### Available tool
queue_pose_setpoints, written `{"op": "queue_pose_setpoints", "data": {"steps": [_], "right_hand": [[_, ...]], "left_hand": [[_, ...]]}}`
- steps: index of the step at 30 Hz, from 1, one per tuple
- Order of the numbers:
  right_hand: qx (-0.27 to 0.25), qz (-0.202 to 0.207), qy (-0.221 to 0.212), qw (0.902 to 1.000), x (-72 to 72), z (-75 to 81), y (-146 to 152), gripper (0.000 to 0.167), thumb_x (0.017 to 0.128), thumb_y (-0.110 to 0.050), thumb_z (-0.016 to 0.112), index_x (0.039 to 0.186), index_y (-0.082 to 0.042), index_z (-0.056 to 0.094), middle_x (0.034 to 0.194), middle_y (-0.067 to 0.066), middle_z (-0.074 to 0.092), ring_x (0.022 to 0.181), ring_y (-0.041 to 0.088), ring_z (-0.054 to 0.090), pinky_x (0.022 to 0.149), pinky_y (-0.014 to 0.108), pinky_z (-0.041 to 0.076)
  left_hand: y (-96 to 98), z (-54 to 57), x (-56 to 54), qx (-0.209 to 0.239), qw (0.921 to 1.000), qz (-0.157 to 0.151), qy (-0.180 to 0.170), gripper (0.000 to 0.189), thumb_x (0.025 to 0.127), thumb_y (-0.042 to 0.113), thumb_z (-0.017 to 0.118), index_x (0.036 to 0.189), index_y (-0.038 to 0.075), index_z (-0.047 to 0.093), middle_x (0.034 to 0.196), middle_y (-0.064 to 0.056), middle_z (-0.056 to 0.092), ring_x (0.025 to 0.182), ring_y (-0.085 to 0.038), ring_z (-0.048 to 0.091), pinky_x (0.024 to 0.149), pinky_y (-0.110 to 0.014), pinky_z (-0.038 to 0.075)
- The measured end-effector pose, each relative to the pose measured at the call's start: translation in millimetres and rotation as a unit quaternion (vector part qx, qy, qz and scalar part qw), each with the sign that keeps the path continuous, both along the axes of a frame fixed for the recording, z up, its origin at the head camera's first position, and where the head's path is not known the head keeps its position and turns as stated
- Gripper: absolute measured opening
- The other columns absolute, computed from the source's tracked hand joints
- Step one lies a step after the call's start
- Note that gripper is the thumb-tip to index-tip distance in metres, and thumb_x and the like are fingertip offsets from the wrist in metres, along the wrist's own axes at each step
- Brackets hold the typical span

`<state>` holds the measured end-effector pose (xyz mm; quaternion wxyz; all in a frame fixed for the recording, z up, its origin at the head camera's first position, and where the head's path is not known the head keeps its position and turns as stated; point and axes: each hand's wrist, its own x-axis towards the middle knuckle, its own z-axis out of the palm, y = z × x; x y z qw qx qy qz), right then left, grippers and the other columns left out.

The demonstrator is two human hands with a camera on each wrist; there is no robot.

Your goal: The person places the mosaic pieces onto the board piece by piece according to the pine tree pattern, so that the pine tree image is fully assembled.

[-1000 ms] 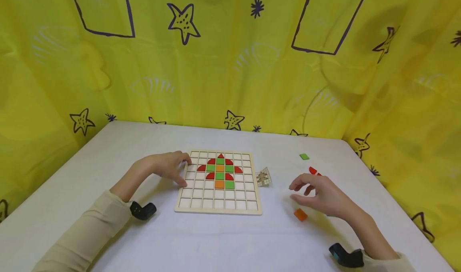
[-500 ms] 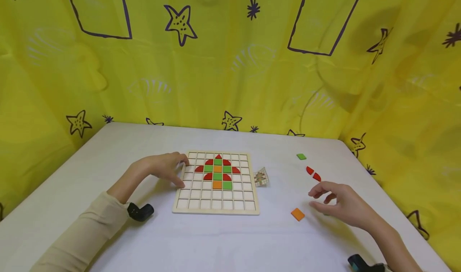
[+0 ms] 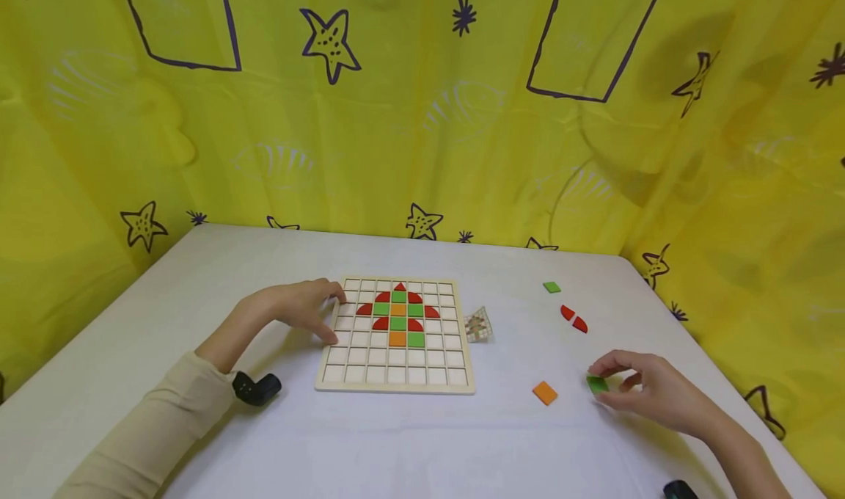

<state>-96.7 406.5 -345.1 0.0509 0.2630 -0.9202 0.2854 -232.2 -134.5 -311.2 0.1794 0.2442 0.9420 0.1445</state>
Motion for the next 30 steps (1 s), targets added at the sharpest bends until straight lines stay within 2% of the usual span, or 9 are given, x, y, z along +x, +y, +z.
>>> {"op": "queue_pose_setpoints", "data": {"steps": [7,13,20,22,27,30], "right_hand": [[-0.001,0.013,-0.022,0.9997,-4.7,-3.8,9,0.03,0.083,0.001,0.082,0.108,-0.009,0.071,0.105,-0.009,0.072,0.094,0.0,0.062,0.074,0.017,0.054],[0.03,-0.011,-0.028,0.9991,-9.4,-2.0,3,0.028,0.082,-0.002,0.083,0.105,-0.013,0.07,0.1,-0.01,0.071,0.088,0.001,0.062,0.074,0.017,0.054],[0.049,-0.023,-0.05,0.9973,-12.9,0.3,-5,0.03,0.081,-0.003,0.084,0.106,-0.007,0.069,0.097,-0.01,0.069,0.083,0.003,0.058,0.073,0.017,0.054],[0.044,-0.02,-0.036,0.9982,-14.3,0.2,-8,0.031,0.08,-0.002,0.085,0.105,-0.008,0.069,0.096,-0.011,0.069,0.082,0.004,0.058,0.072,0.017,0.053],[0.023,0.001,0.034,0.9991,-19.5,3.1,-21,0.035,0.075,0.004,0.086,0.1,-0.014,0.069,0.092,-0.011,0.07,0.08,0.005,0.061,0.071,0.017,0.052],[0.018,0.014,0.051,0.9984,-24.0,9.5,-31,0.036,0.074,0.005,0.086,0.099,-0.016,0.069,0.091,-0.012,0.07,0.081,0.005,0.062,0.072,0.016,0.052]], "left_hand": [[-1.6,2.0,0.0,0.003,1.0,0.003,-0.002,0.066,0.079,0.033,0.088,0.132,0.009,0.055,0.133,-0.012,0.056,0.115,-0.025,0.053,0.105,-0.048,0.045],[-1.8,3.2,0.3,0.005,1.0,0.005,-0.003,0.067,0.08,0.033,0.087,0.134,0.009,0.055,0.135,-0.012,0.055,0.117,-0.025,0.052,0.106,-0.048,0.044],[-0.7,2.5,0.6,0.007,1.0,0.003,-0.001,0.066,0.08,0.034,0.087,0.133,0.009,0.055,0.136,-0.012,0.055,0.119,-0.026,0.053,0.107,-0.049,0.043],[-0.1,2.3,0.9,0.007,1.0,0.004,-0.002,0.066,0.08,0.034,0.087,0.133,0.01,0.055,0.136,-0.012,0.056,0.12,-0.025,0.053,0.108,-0.049,0.043],[0.4,3.0,2.1,0.005,1.0,0.005,0.0,0.064,0.08,0.033,0.087,0.131,0.01,0.056,0.133,-0.011,0.057,0.117,-0.025,0.054,0.106,-0.048,0.045],[-0.1,3.1,3.1,0.007,1.0,0.003,-0.001,0.064,0.08,0.033,0.087,0.13,0.01,0.056,0.132,-0.011,0.057,0.116,-0.025,0.054,0.105,-0.048,0.045]]}}
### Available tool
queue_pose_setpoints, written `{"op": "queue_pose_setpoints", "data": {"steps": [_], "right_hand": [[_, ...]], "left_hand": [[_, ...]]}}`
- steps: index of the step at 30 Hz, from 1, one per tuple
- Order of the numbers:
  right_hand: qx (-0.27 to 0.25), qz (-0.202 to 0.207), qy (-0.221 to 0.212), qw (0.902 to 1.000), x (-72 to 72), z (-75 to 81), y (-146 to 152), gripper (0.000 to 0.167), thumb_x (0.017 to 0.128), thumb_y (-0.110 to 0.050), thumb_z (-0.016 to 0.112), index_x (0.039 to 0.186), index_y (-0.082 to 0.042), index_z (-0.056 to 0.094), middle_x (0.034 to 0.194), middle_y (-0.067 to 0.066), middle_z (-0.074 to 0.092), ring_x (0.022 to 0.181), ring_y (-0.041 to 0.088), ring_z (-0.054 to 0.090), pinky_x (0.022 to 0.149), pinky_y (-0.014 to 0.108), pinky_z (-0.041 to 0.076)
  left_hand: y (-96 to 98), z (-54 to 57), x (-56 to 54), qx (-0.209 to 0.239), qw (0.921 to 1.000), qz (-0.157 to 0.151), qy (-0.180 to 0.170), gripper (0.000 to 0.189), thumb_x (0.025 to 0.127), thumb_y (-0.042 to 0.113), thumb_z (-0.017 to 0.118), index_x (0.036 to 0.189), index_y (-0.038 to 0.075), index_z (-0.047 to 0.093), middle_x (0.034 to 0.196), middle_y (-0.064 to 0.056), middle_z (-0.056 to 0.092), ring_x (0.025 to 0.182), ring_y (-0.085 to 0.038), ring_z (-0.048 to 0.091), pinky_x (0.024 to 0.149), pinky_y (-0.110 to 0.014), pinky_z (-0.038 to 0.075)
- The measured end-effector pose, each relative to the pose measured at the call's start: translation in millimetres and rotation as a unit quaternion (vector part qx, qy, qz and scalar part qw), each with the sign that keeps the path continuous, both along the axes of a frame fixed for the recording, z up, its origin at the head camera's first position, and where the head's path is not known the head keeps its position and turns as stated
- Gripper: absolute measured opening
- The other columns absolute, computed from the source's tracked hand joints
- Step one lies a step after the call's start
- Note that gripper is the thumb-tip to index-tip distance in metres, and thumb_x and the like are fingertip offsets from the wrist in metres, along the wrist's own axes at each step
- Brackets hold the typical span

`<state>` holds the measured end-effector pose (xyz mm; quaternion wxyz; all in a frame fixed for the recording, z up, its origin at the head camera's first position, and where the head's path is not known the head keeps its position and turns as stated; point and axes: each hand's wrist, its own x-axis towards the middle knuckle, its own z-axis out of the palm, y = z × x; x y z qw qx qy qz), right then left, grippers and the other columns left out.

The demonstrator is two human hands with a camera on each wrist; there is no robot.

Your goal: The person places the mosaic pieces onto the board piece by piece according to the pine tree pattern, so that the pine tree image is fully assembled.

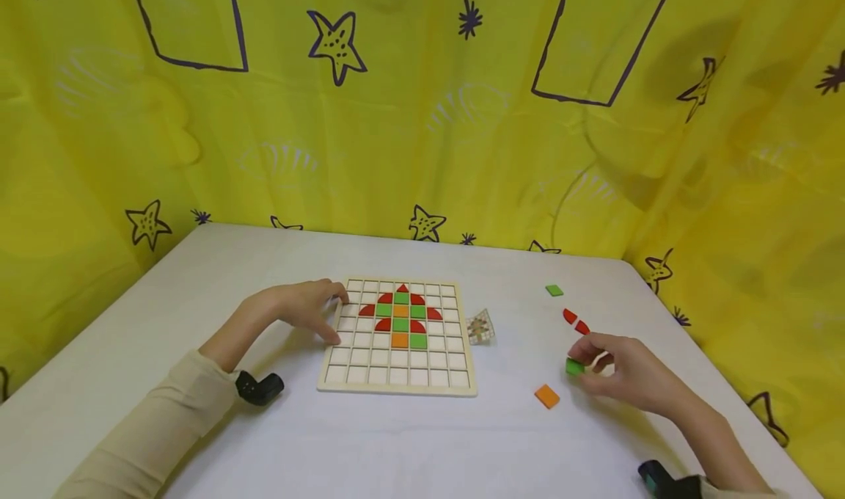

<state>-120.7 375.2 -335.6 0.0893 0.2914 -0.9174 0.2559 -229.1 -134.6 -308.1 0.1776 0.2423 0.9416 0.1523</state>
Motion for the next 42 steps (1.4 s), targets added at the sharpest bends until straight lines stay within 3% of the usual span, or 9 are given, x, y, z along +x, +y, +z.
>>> {"op": "queue_pose_setpoints", "data": {"steps": [13,23,34,42], "right_hand": [[0.0,0.056,0.026,0.9981,-22.6,17.8,-52,0.036,0.073,0.004,0.087,0.099,-0.015,0.069,0.094,-0.009,0.071,0.08,0.007,0.063,0.072,0.02,0.054],[-0.005,0.088,0.017,0.996,-37.8,26.0,-92,0.032,0.077,0.003,0.083,0.1,-0.016,0.069,0.096,-0.011,0.071,0.082,0.013,0.065,0.072,0.025,0.056],[-0.02,0.125,-0.009,0.992,-51.3,33.2,-125,0.031,0.079,0.008,0.078,0.1,-0.013,0.069,0.096,-0.008,0.071,0.083,0.016,0.066,0.076,0.028,0.056],[-0.021,0.123,-0.05,0.9909,-58.8,35.8,-146,0.03,0.081,0.005,0.076,0.102,-0.014,0.07,0.097,-0.009,0.071,0.087,0.024,0.067,0.078,0.033,0.057]], "left_hand": [[-0.3,-2.6,-1.8,-0.002,1.0,0.0,0.001,0.064,0.079,0.033,0.087,0.13,0.011,0.056,0.131,-0.01,0.057,0.113,-0.024,0.053,0.101,-0.047,0.046],[1.4,-2.6,-1.5,-0.001,1.0,0.008,-0.005,0.065,0.079,0.033,0.088,0.131,0.011,0.056,0.132,-0.01,0.056,0.114,-0.024,0.052,0.104,-0.048,0.045],[0.2,-1.4,-0.8,0.0,0.9999,0.011,-0.007,0.065,0.079,0.033,0.088,0.131,0.011,0.056,0.133,-0.01,0.056,0.114,-0.024,0.052,0.103,-0.047,0.045],[0.4,-2.1,-1.2,-0.003,0.9999,0.009,-0.006,0.064,0.079,0.034,0.088,0.131,0.012,0.056,0.133,-0.01,0.056,0.114,-0.023,0.052,0.103,-0.046,0.045]]}}
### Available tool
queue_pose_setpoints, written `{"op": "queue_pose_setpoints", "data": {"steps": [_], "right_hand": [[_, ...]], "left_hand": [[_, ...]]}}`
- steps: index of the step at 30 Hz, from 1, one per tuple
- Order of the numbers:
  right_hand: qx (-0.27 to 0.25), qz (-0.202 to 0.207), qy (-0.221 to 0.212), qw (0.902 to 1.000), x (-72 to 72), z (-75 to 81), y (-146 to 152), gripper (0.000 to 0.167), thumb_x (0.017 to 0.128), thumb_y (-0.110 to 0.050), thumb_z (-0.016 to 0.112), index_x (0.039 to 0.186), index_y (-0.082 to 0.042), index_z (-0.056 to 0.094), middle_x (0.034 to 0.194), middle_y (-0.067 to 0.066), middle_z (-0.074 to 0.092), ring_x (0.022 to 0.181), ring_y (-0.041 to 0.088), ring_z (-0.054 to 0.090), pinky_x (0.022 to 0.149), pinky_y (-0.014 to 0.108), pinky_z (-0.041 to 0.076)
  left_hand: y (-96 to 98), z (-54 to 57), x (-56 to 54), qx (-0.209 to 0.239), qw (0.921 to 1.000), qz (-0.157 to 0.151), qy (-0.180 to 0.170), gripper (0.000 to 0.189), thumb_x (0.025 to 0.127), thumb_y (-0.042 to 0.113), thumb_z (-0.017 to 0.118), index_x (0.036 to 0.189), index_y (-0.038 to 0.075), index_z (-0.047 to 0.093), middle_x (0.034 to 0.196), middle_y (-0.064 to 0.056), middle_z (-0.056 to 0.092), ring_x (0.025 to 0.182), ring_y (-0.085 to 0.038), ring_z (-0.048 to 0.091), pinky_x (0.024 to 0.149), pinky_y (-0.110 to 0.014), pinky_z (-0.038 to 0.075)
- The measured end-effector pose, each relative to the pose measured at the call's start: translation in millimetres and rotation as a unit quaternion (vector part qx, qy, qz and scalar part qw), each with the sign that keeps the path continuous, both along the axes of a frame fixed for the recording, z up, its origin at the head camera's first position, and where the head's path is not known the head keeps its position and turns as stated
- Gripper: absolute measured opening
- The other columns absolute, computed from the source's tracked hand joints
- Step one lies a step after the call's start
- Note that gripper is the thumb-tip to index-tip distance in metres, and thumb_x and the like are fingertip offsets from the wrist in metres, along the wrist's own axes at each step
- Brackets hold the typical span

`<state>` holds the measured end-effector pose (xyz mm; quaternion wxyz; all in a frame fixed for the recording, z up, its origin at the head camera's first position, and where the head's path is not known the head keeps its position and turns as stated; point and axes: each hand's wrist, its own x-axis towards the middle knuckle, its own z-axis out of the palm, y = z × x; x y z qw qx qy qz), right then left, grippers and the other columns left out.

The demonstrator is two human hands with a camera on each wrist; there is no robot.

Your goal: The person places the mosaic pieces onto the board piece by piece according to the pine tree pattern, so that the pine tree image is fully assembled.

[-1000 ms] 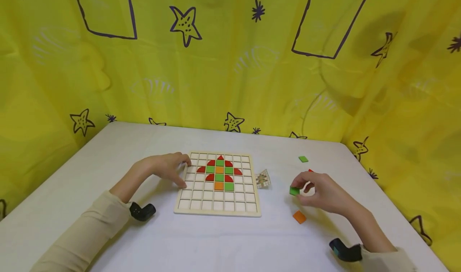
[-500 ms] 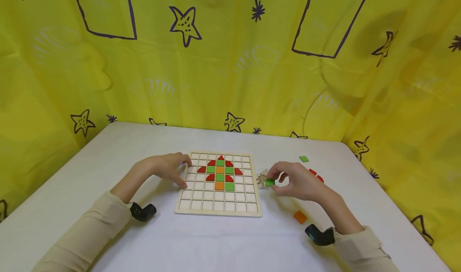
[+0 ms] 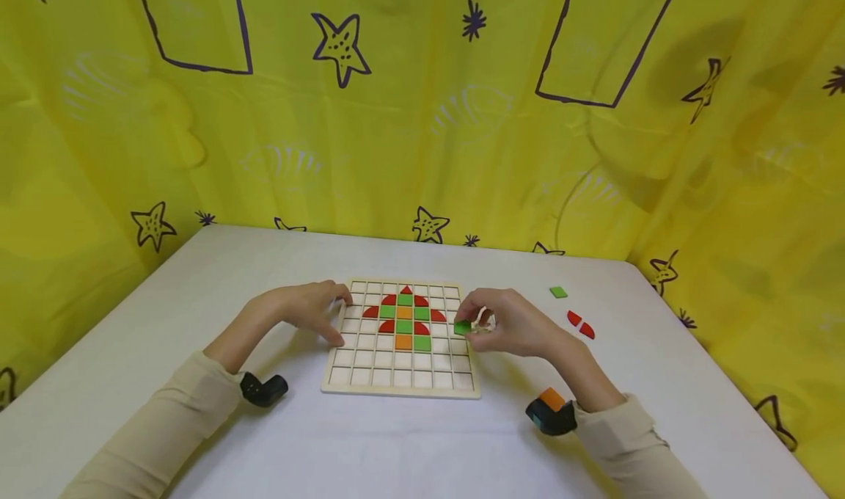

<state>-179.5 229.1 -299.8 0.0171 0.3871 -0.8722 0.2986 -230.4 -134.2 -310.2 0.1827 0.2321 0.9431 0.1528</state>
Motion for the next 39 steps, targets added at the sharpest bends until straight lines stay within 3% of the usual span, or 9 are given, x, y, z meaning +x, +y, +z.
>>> {"op": "queue_pose_setpoints", "data": {"steps": [4,13,24,29,39], "right_hand": [[0.004,0.004,-0.018,0.9998,-2.6,1.5,-9,0.028,0.082,0.004,0.075,0.103,-0.014,0.069,0.098,-0.006,0.071,0.089,0.022,0.066,0.077,0.036,0.058],[0.003,0.032,-0.01,0.9994,-12.2,-1.8,-32,0.025,0.081,0.002,0.076,0.103,-0.01,0.071,0.1,-0.004,0.073,0.091,0.014,0.065,0.08,0.033,0.058],[0.017,0.052,-0.019,0.9983,-17.2,-8.1,-60,0.019,0.084,-0.002,0.076,0.1,-0.011,0.071,0.097,-0.005,0.07,0.087,0.026,0.063,0.078,0.038,0.057],[0.021,0.073,-0.019,0.9969,-20.7,-13.0,-73,0.017,0.084,-0.002,0.076,0.097,-0.011,0.071,0.094,-0.005,0.069,0.085,0.024,0.064,0.077,0.038,0.058],[0.066,0.069,-0.038,0.9947,-25.1,-20.7,-97,0.015,0.084,-0.006,0.078,0.096,-0.012,0.073,0.094,-0.006,0.069,0.085,0.016,0.063,0.079,0.033,0.056]], "left_hand": [[0.5,-0.3,0.0,0.001,1.0,0.0,0.0,0.064,0.079,0.034,0.088,0.131,0.012,0.056,0.133,-0.01,0.056,0.115,-0.023,0.052,0.104,-0.046,0.045],[-0.7,-1.4,0.0,-0.001,1.0,0.005,0.003,0.064,0.079,0.034,0.088,0.131,0.012,0.057,0.133,-0.01,0.056,0.115,-0.023,0.053,0.104,-0.047,0.045],[-0.4,-1.1,-0.3,0.0,1.0,-0.002,0.006,0.063,0.079,0.034,0.088,0.129,0.012,0.057,0.132,-0.01,0.057,0.114,-0.023,0.053,0.104,-0.047,0.045],[0.7,-1.6,-0.2,0.003,1.0,0.001,0.002,0.063,0.079,0.033,0.088,0.13,0.012,0.057,0.133,-0.01,0.056,0.115,-0.024,0.052,0.105,-0.047,0.045],[0.5,-0.5,0.4,0.001,1.0,0.003,0.003,0.062,0.079,0.034,0.089,0.128,0.013,0.057,0.127,-0.008,0.057,0.111,-0.023,0.053,0.103,-0.046,0.045]]}}
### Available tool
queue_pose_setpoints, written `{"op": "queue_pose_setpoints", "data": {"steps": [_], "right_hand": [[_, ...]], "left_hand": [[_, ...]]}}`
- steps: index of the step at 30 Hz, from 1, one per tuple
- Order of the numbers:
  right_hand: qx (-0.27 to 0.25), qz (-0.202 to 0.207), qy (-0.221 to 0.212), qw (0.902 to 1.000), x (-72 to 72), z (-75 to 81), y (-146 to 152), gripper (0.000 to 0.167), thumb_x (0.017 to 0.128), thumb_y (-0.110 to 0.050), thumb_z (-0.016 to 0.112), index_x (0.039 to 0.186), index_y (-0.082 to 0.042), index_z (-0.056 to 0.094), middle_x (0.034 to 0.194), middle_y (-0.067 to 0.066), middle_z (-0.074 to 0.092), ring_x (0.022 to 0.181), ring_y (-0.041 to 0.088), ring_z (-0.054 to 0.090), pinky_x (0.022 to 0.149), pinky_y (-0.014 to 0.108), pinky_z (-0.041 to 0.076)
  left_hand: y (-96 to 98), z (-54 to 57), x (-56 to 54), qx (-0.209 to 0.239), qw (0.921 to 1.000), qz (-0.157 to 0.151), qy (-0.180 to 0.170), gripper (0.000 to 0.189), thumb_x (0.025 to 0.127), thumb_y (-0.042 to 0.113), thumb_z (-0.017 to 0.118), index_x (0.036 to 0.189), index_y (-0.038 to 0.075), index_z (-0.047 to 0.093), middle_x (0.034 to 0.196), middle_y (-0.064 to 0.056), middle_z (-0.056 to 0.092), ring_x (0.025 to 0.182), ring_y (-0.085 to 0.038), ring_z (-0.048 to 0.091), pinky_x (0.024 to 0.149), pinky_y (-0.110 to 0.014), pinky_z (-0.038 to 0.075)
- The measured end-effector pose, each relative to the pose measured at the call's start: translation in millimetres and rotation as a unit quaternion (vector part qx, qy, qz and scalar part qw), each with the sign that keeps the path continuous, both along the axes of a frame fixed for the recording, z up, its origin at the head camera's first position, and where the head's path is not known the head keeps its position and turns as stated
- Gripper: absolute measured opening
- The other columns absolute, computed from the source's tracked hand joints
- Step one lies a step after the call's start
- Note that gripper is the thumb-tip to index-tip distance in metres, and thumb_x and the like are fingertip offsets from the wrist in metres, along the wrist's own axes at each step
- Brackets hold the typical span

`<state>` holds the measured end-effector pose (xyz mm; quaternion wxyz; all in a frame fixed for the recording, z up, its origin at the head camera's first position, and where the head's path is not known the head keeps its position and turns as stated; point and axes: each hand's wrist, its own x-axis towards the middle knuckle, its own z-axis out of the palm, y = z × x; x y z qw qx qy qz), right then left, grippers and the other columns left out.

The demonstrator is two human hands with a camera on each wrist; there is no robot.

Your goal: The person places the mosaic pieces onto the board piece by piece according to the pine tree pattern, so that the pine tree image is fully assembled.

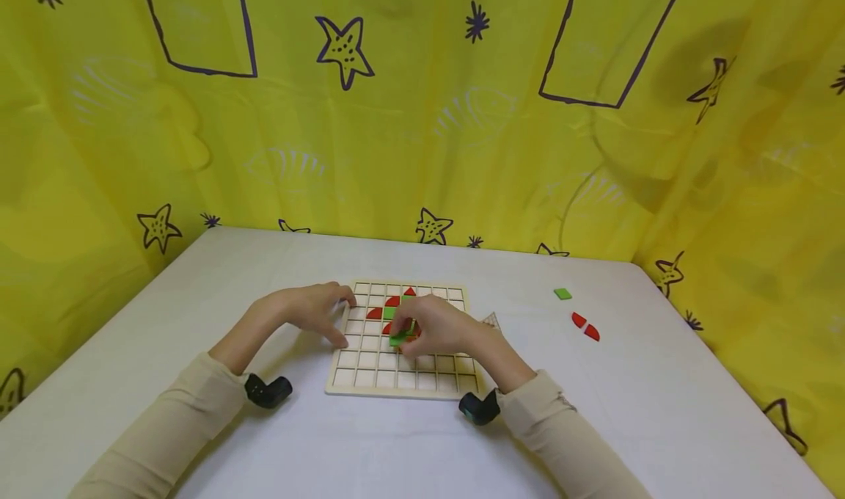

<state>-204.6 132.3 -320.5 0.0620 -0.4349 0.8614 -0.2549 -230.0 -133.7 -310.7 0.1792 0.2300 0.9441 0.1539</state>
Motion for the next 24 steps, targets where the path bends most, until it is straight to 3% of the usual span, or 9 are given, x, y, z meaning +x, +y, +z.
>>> {"op": "queue_pose_setpoints", "data": {"steps": [9,18,24], "right_hand": [[0.034,-0.012,0.003,0.9993,-5.7,-8.5,-12,0.014,0.084,-0.006,0.077,0.097,-0.01,0.073,0.093,-0.005,0.067,0.082,0.01,0.059,0.075,0.024,0.054],[0.03,-0.01,0.002,0.9995,-2.3,-8.6,-14,0.012,0.088,-0.007,0.077,0.099,-0.01,0.073,0.094,-0.004,0.068,0.084,0.012,0.061,0.079,0.026,0.055],[0.027,-0.015,0.032,0.999,2.7,-8.6,-4,0.01,0.09,-0.014,0.078,0.098,-0.014,0.073,0.094,-0.007,0.068,0.083,0.011,0.059,0.078,0.028,0.054]], "left_hand": [[0.1,0.7,0.5,0.002,1.0,0.001,0.0,0.062,0.078,0.034,0.089,0.128,0.013,0.057,0.125,-0.007,0.057,0.111,-0.023,0.053,0.103,-0.046,0.045],[-0.3,1.5,0.6,0.003,1.0,0.003,-0.003,0.063,0.079,0.034,0.088,0.129,0.013,0.057,0.127,-0.008,0.056,0.112,-0.023,0.053,0.103,-0.046,0.045],[-0.3,0.4,-0.1,0.002,1.0,0.0,-0.001,0.062,0.078,0.033,0.089,0.128,0.013,0.057,0.125,-0.008,0.057,0.111,-0.024,0.053,0.102,-0.046,0.046]]}}
